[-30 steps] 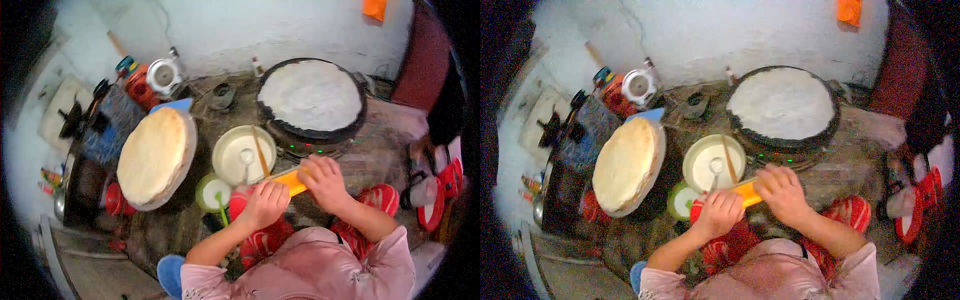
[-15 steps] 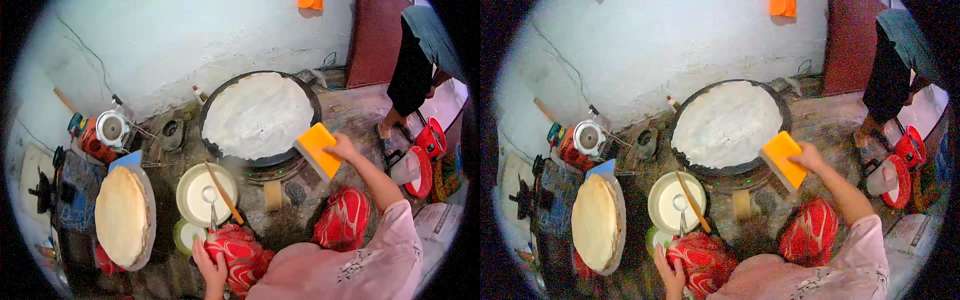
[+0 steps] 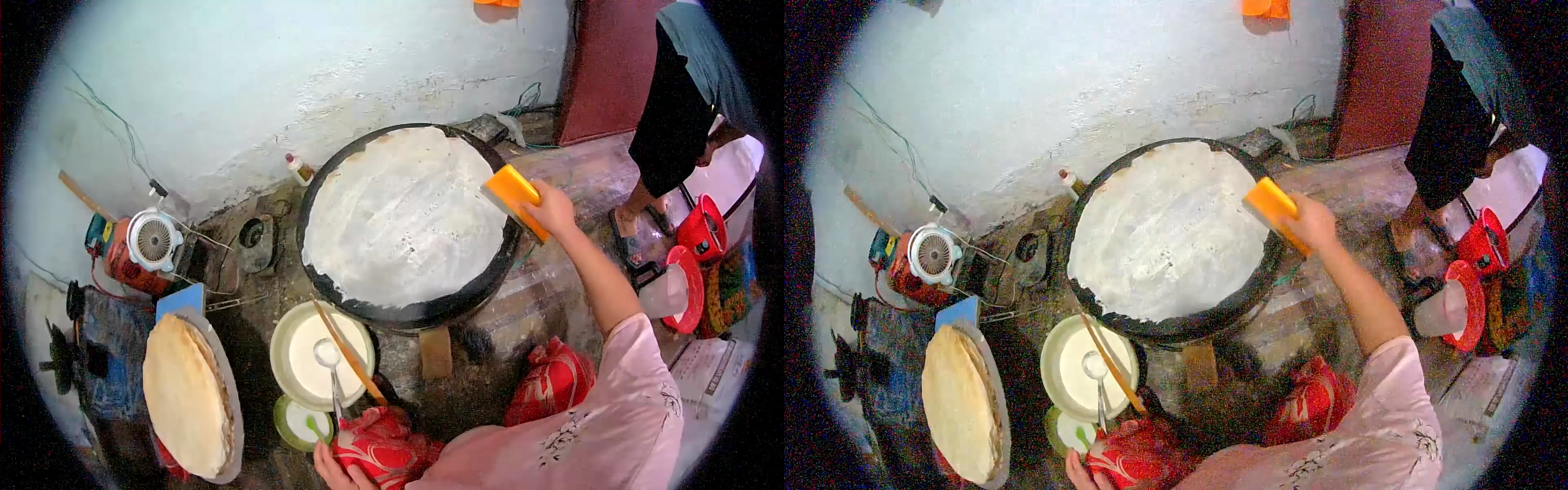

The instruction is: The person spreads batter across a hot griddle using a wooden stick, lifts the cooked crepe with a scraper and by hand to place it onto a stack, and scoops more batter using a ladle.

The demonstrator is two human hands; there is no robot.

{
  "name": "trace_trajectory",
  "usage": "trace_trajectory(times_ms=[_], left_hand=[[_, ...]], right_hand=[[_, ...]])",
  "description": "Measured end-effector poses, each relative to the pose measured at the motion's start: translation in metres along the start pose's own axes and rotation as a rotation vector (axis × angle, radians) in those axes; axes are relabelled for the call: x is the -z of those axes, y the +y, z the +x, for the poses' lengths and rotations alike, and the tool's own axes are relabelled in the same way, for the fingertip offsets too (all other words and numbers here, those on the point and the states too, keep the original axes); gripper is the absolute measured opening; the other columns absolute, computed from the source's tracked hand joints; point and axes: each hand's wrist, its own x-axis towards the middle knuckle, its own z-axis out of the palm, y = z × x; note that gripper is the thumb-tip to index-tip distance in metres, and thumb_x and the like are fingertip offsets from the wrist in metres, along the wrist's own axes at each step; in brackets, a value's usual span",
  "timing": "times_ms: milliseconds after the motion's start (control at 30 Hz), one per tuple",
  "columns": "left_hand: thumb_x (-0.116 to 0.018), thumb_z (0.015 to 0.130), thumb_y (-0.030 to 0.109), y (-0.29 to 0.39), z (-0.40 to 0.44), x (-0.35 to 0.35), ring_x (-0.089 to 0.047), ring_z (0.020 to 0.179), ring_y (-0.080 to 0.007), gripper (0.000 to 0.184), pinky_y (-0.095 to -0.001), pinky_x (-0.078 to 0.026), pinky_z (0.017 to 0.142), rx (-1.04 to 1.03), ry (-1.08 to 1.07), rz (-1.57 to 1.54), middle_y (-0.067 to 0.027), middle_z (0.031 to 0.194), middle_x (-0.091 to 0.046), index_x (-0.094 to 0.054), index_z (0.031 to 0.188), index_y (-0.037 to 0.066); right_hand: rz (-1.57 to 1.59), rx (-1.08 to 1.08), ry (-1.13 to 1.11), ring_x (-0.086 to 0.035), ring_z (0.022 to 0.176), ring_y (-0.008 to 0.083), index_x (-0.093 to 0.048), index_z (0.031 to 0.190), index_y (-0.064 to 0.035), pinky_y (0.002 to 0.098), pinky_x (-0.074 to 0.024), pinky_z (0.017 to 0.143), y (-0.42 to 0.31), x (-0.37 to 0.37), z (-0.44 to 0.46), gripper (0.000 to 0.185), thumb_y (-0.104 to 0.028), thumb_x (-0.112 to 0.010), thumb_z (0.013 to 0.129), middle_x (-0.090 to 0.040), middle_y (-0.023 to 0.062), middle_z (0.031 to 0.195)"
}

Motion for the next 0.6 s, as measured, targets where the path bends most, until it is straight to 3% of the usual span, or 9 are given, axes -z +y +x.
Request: trace_trajectory(times_ms=[67, 167, 400, 600], left_hand=[[-0.037, 0.092, 0.033, 0.005, 0.004, -0.003, -0.037, 0.115, -0.0411, 0.049, -0.0449, -0.032, 0.094, 0.016, -0.027, -0.002, -0.0246, 0.129, -0.035, -0.039, 0.126, -0.003], [-0.037, 0.092, 0.033, 0.010, 0.011, -0.005, -0.038, 0.115, -0.0410, 0.049, -0.0453, -0.032, 0.093, 0.009, -0.038, 0.011, -0.0249, 0.128, -0.036, -0.040, 0.125, -0.003], [-0.038, 0.092, 0.032, 0.012, 0.017, -0.011, -0.041, 0.111, -0.0418, 0.047, -0.0457, -0.033, 0.093, -0.003, -0.039, 0.002, -0.0252, 0.124, -0.040, -0.043, 0.122, -0.003], [-0.038, 0.091, 0.031, 0.016, 0.017, -0.009, -0.041, 0.111, -0.0419, 0.046, -0.0455, -0.033, 0.093, 0.030, -0.031, 0.019, -0.0255, 0.123, -0.040, -0.043, 0.122, -0.004]], right_hand=[[-0.051, 0.058, 0.035, -0.059, 0.075, 0.0331, -0.057, 0.099, -0.0126, 0.0419, -0.0464, 0.063, -0.006, -0.012, 0.015, 0.033, -0.026, -0.064, 0.070, -0.062, 0.0149, 0.081], [-0.176, 0.199, 0.040, -0.059, 0.063, 0.0308, -0.055, 0.095, -0.0147, 0.0422, -0.0455, 0.056, -0.030, -0.015, 0.036, 0.025, -0.022, -0.063, 0.072, -0.060, 0.0104, 0.070], [-0.241, 0.322, 0.071, -0.059, 0.066, 0.0304, -0.052, 0.086, -0.0135, 0.0425, -0.0444, 0.054, -0.025, -0.049, 0.077, 0.014, -0.016, -0.057, 0.074, -0.059, 0.0091, 0.071], [-0.172, 0.407, 0.030, -0.059, 0.066, 0.0310, -0.055, 0.092, -0.0147, 0.0429, -0.0449, 0.056, -0.012, -0.055, 0.076, 0.021, -0.019, -0.059, 0.072, -0.060, 0.0096, 0.071]])
